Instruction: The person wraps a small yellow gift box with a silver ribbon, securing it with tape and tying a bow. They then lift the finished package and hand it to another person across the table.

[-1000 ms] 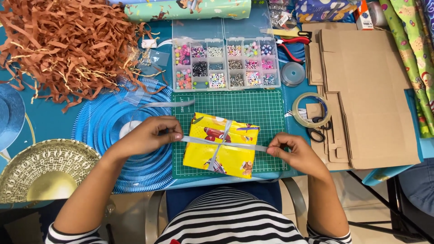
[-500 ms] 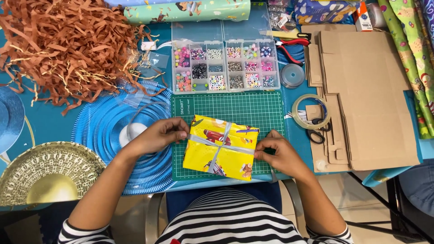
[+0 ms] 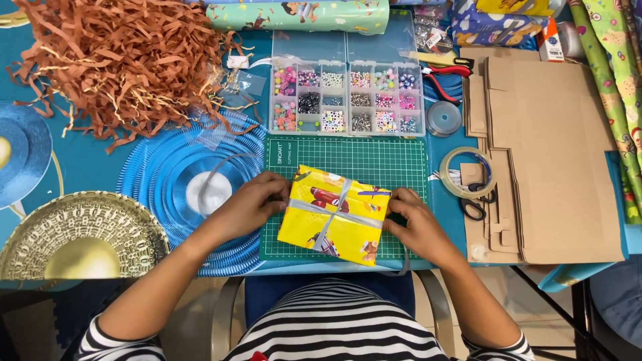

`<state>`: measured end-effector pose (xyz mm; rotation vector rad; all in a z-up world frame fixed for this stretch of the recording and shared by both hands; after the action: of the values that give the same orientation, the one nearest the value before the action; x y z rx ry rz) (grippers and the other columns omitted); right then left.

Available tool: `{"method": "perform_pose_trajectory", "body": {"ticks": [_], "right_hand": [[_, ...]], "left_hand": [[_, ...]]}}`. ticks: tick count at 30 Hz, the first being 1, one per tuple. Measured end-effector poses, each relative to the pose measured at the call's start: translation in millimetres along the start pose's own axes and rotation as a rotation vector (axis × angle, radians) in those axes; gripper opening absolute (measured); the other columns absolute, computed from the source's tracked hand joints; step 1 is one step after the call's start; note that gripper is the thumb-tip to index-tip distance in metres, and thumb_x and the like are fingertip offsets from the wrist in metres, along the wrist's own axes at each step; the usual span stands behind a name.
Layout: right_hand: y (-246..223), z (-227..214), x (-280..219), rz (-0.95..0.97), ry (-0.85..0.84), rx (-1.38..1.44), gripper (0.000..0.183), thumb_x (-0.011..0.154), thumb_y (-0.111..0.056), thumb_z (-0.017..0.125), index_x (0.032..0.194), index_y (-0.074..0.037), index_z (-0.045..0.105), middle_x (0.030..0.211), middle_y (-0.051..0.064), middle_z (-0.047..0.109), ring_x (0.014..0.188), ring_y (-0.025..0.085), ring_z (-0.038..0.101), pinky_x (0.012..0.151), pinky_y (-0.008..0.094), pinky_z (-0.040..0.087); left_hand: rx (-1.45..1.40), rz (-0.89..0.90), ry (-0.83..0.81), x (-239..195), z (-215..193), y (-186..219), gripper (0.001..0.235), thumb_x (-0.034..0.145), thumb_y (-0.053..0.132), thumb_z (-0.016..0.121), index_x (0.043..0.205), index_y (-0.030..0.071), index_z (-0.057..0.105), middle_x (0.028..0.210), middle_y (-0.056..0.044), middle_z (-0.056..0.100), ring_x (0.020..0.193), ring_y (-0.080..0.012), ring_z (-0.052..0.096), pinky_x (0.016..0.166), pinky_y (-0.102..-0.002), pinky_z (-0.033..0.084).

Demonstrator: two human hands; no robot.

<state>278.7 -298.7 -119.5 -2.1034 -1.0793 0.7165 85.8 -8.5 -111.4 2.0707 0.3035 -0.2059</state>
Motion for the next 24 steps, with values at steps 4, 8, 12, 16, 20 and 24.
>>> {"method": "perform_pose_trajectory", "body": {"ticks": [4, 8, 12, 16, 20, 24], "right_hand": [[-4.6, 1.0, -3.2, 0.000, 0.007, 0.067, 0.015, 0.094, -0.011, 0.084, 0.089, -0.002, 0.073, 0.106, 0.015, 0.071, 0.111, 0.040, 0.067, 0.104, 0.052, 0.049], [6.8, -1.9, -5.2, -0.019, 0.078, 0.386, 0.010, 0.092, -0.003, 0.082, 0.089, 0.001, 0.072, 0.122, 0.020, 0.069, 0.118, 0.040, 0.068, 0.105, 0.058, 0.052], [-3.3, -20.2, -0.9, -0.107, 0.130, 0.735, 0.015, 0.092, 0.000, 0.080, 0.082, 0.000, 0.069, 0.125, 0.019, 0.065, 0.119, 0.032, 0.066, 0.099, 0.047, 0.054], [5.3, -30.6, 1.2, -0.116, 0.113, 0.872, 0.019, 0.091, 0.000, 0.081, 0.080, -0.001, 0.065, 0.123, 0.016, 0.067, 0.112, 0.022, 0.066, 0.092, 0.038, 0.053], [-37.6, -43.1, -4.2, -0.083, 0.065, 0.994, 0.022, 0.093, -0.008, 0.081, 0.081, -0.001, 0.063, 0.104, 0.011, 0.063, 0.087, 0.015, 0.060, 0.074, 0.030, 0.047], [-30.0, -34.1, -2.8, -0.076, 0.001, 1.086, 0.020, 0.093, -0.010, 0.084, 0.089, 0.001, 0.067, 0.080, 0.006, 0.064, 0.073, 0.014, 0.064, 0.065, 0.027, 0.048]], "left_hand": [[-0.017, 0.000, 0.013, -3.1, 14.8, -2.0, 0.006, 0.101, 0.008, 0.071, 0.105, 0.009, 0.076, 0.135, -0.015, 0.067, 0.128, -0.0394, 0.068, 0.105, -0.050, 0.057], [-0.215, 0.083, 0.175, -18.6, 25.0, 9.9, 0.006, 0.097, -0.005, 0.068, 0.096, 0.000, 0.066, 0.140, -0.025, 0.061, 0.134, -0.0510, 0.061, 0.109, -0.059, 0.054], [-0.445, 0.106, 0.228, -20.8, 38.7, -10.6, 0.005, 0.098, -0.004, 0.070, 0.097, -0.003, 0.066, 0.140, -0.025, 0.058, 0.145, -0.0488, 0.054, 0.117, -0.062, 0.048], [-0.581, 0.115, 0.201, -23.2, 38.0, -8.3, 0.002, 0.100, -0.004, 0.068, 0.101, -0.005, 0.069, 0.136, -0.022, 0.061, 0.151, -0.0462, 0.048, 0.122, -0.060, 0.042], [-0.699, 0.091, 0.276, -23.5, 31.7, 5.2, 0.007, 0.104, 0.003, 0.067, 0.106, 0.000, 0.073, 0.096, -0.010, 0.073, 0.096, -0.0180, 0.068, 0.092, -0.038, 0.058], [-0.711, 0.209, 0.384, -23.2, 25.6, 10.2, 0.006, 0.105, 0.005, 0.068, 0.107, 0.000, 0.071, 0.093, -0.011, 0.075, 0.091, -0.0173, 0.070, 0.088, -0.035, 0.059]]}}
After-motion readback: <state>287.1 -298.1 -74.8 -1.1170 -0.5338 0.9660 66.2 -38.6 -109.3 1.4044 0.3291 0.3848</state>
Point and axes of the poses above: each hand's wrist, its own x-axis towards the middle knuckle, its own z-axis out of the palm, y = z × x, the point moved 4 cm from there along x, towards the middle knuckle
